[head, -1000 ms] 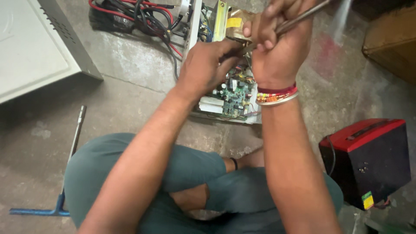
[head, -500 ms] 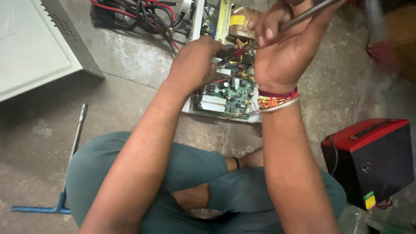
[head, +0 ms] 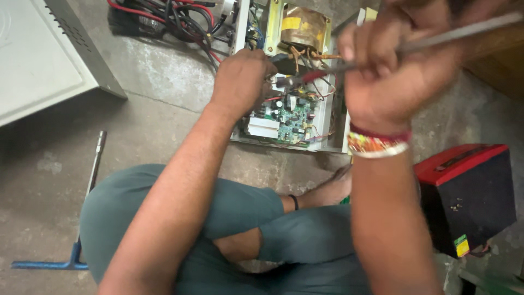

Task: The person removes components from a circuit board inside a metal enclosure using a screwdriver and pliers, handles a small white connector, and adjusts wires within the device while sitting on the floor.

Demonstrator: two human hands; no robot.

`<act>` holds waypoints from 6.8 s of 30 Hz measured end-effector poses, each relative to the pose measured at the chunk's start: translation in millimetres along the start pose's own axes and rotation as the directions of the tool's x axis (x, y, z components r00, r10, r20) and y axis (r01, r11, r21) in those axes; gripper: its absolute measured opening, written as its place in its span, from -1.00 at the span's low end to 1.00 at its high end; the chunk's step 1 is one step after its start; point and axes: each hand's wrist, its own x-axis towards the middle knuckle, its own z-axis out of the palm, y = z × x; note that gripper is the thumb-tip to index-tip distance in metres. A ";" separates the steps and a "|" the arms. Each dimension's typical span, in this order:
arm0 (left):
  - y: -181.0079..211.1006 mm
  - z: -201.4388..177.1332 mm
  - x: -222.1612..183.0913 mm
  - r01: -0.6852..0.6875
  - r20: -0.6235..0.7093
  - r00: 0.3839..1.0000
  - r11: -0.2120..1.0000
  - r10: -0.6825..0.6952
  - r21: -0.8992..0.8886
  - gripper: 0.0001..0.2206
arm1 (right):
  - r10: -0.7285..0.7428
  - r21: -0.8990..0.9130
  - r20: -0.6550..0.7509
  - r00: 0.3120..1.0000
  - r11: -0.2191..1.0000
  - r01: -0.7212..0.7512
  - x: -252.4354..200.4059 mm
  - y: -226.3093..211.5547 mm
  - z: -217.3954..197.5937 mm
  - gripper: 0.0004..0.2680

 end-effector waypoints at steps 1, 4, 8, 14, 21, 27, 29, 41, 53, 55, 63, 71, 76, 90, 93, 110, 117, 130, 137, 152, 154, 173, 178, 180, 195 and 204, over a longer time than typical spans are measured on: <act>0.8 0.2 0.5 -0.004 -0.008 1.000 1.000 0.004 -0.004 -0.82 | 0.039 -0.023 -0.019 0.999 0.999 -0.040 -8.7 -15.0 -1.1 -0.50; 2.0 2.3 3.5 0.014 0.008 1.000 1.000 -0.014 -0.001 -0.88 | 0.225 -0.039 0.036 0.974 0.974 -0.224 -53.6 -55.8 -2.2 -0.42; 7.2 1.6 1.8 0.072 0.022 0.997 0.995 -0.074 0.065 -0.82 | 0.262 -0.260 0.223 0.939 0.944 -0.202 -131.8 -47.6 7.7 -0.50; 16.0 -6.2 3.0 0.049 0.028 0.998 0.996 -0.051 0.080 -0.80 | 0.883 -0.684 0.112 0.456 0.401 -0.609 -170.0 -4.3 32.7 -0.65; 20.1 -10.5 3.6 0.034 0.067 0.997 0.994 -0.041 0.104 -0.78 | 0.844 -0.911 0.075 0.532 0.275 -0.307 -176.0 32.4 65.7 -0.63; 23.4 -9.1 4.5 0.077 0.083 0.993 0.994 -0.083 0.083 -0.80 | 0.880 -0.974 -0.035 0.473 0.075 -0.212 -183.2 40.2 49.8 -0.69; 21.3 -12.5 7.2 0.065 0.155 0.985 0.994 -0.079 0.092 -0.84 | 0.882 -0.980 -0.027 0.470 0.070 -0.188 -184.5 40.5 43.7 -0.70; 23.6 -5.8 2.7 0.074 0.072 0.994 0.991 -0.082 0.108 -0.81 | 0.904 -0.994 0.005 0.428 0.050 -0.094 -182.0 39.7 42.1 -0.73; 24.6 1.9 -0.8 0.067 0.001 0.998 0.982 -0.068 0.175 -0.80 | 0.903 -0.992 0.041 0.428 0.086 -0.087 -180.4 41.9 42.7 -0.70; 24.4 0.3 -2.5 0.027 0.003 1.000 0.988 -0.027 0.150 -0.83 | 0.903 -0.994 0.037 0.427 0.077 -0.079 -179.3 42.0 43.6 -0.70; 15.1 4.2 0.7 0.047 0.060 0.997 0.984 -0.058 0.170 -0.87 | 0.906 -0.994 0.052 0.420 0.087 -0.066 -176.6 44.0 43.0 -0.70; 16.2 6.8 -3.3 0.025 0.038 0.999 0.985 -0.032 0.169 -0.85 | 0.911 -0.992 0.053 0.409 0.096 -0.085 -174.8 43.1 43.1 -0.70; 11.8 6.3 0.1 0.067 0.088 0.993 0.986 -0.081 0.153 -0.89 | 0.907 -0.993 0.068 0.416 0.101 -0.058 -175.9 42.9 40.5 -0.70; 17.1 7.5 -1.3 0.068 0.004 0.998 0.988 -0.069 0.142 -0.79 | 0.901 -0.992 0.061 0.430 0.104 -0.077 -181.7 51.8 32.0 -0.68; 15.3 7.7 -2.6 0.046 -0.017 0.999 0.991 -0.044 0.129 -0.81 | 0.892 -0.990 0.086 0.444 0.127 -0.062 -180.5 51.8 31.6 -0.68; -4.9 -24.7 29.2 0.515 0.481 0.707 -0.090 -0.519 -0.853 -0.75 | 0.211 -0.955 0.109 0.971 0.292 0.044 -56.5 63.9 -3.8 -0.76; 15.1 -17.3 12.4 0.258 0.085 0.964 0.963 -0.252 -0.073 -0.82 | 0.220 -0.962 0.118 0.968 0.269 0.056 -58.7 103.0 -24.8 -0.75; 22.2 4.5 1.2 0.168 0.053 0.982 0.962 -0.183 0.216 -0.93 | 0.107 -0.969 0.068 0.992 0.245 0.040 -62.6 113.8 -25.6 -0.83; 22.4 -3.4 3.8 0.132 0.084 0.985 0.971 -0.151 0.198 -0.86 | 0.105 -0.968 0.055 0.993 0.249 0.028 -66.2 116.9 -25.5 -0.83; 26.5 -0.7 5.4 0.215 0.082 0.969 0.955 -0.235 0.204 -0.83 | 0.070 -0.961 0.073 0.995 0.272 0.051 -69.6 121.0 -25.0 -0.82; 26.9 -3.0 5.7 0.201 0.072 0.973 0.960 -0.219 0.195 -0.82 | 0.070 -0.959 0.071 0.995 0.280 0.049 -68.6 122.0 -26.1 -0.82; -12.9 -23.7 20.1 0.556 0.425 0.715 0.083 -0.555 -0.827 -0.88 | 0.040 -0.960 0.100 0.994 0.268 0.085 -69.5 124.0 -28.9 -0.86; -9.7 -16.6 18.8 0.577 0.470 0.758 0.130 -0.451 -0.806 -0.88 | 0.018 -0.950 0.036 0.999 0.312 0.029 -66.2 124.1 -26.7 -0.90; -9.1 -16.7 19.4 0.580 0.479 0.754 0.114 -0.449 -0.807 -0.85 | -0.041 -0.953 0.036 0.999 0.301 0.047 -63.7 122.8 -24.4 -0.90; 17.5 -15.7 7.8 0.333 0.120 0.940 0.935 -0.320 -0.119 -0.87 | -0.016 -0.919 -0.022 1.000 0.393 -0.014 -25.5 109.9 -43.7 -0.91; 38.8 0.3 7.6 0.323 0.087 0.932 0.914 -0.353 0.247 -0.80 | 0.161 -0.797 -0.328 0.931 0.481 -0.365 -15.3 68.9 -43.3 -0.89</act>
